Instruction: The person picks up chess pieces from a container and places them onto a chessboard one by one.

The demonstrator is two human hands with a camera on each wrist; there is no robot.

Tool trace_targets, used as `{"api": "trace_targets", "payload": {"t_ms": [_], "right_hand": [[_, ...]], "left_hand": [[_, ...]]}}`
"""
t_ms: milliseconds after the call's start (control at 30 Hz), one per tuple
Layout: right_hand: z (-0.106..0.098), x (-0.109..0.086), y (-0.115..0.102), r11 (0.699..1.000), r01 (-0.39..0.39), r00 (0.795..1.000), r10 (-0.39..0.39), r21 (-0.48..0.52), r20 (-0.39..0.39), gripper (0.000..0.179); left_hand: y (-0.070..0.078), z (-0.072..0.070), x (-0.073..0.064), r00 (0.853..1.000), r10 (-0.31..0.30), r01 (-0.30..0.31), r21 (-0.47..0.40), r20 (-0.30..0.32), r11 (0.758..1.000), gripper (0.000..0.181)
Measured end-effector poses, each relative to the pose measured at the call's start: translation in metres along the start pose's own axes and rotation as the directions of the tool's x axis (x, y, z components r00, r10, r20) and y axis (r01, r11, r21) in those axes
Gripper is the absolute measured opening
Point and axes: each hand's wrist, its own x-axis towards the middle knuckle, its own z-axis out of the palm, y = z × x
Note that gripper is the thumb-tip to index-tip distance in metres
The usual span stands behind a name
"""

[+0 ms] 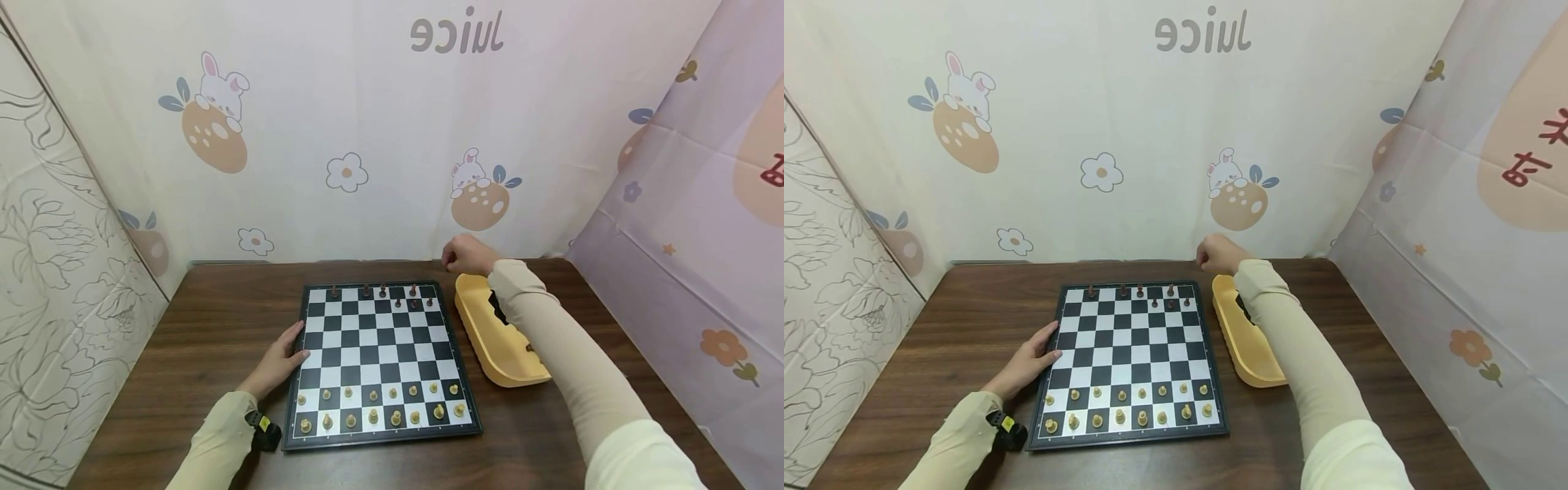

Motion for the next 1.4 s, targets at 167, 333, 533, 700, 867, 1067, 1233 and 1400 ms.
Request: {"api": "trace_targets", "payload": {"t_ms": [167, 333, 533, 700, 867, 1067, 1233, 1400], "right_hand": [[0.001, 0.005, -0.009, 1.0, 0.008, 1.0, -0.008, 0.011, 0.014, 0.014], [0.003, 0.011, -0.016, 1.0, 0.022, 0.999, -0.022, 0.014, 0.03, 0.013], [0.008, 0.017, -0.025, 0.999, 0.005, 0.999, -0.007, 0.039, 0.053, 0.013], [0.015, 0.024, -0.027, 0.999, 0.019, 0.998, -0.021, 0.029, 0.053, 0.015], [0.022, 0.029, -0.031, 0.999, 0.042, 0.997, -0.044, 0.031, 0.059, 0.014], [0.026, 0.033, -0.041, 0.997, 0.062, 0.996, -0.065, 0.05, 0.068, 0.014], [0.032, 0.037, -0.048, 0.997, 0.04, 0.995, -0.045, 0.061, 0.09, 0.014], [0.038, 0.041, -0.054, 0.998, 0.015, 0.993, -0.022, 0.058, 0.116, 0.009]], "left_hand": [[0.0, 0.0, -0.001, 1.0, -0.012, 0.012, 0.002, 0.001, 1.0, 0.067], [0.001, 0.0, -0.001, 1.0, -0.008, 0.008, 0.001, 0.0, 1.0, 0.067], [0.002, 0.0, -0.001, 1.0, -0.003, 0.003, 0.013, -0.006, 1.0, 0.067], [0.002, 0.0, -0.001, 1.0, -0.002, 0.002, 0.011, -0.002, 1.0, 0.067], [0.002, -0.001, -0.001, 1.0, 0.002, -0.002, 0.012, -0.002, 1.0, 0.067], [0.002, -0.001, -0.001, 1.0, 0.007, -0.007, 0.006, -0.002, 1.0, 0.068], [0.001, -0.001, -0.001, 1.0, 0.003, -0.003, 0.003, 0.001, 1.0, 0.067], [-0.001, 0.0, -0.001, 1.0, 0.011, -0.011, -0.006, 0.001, 1.0, 0.067]]}}
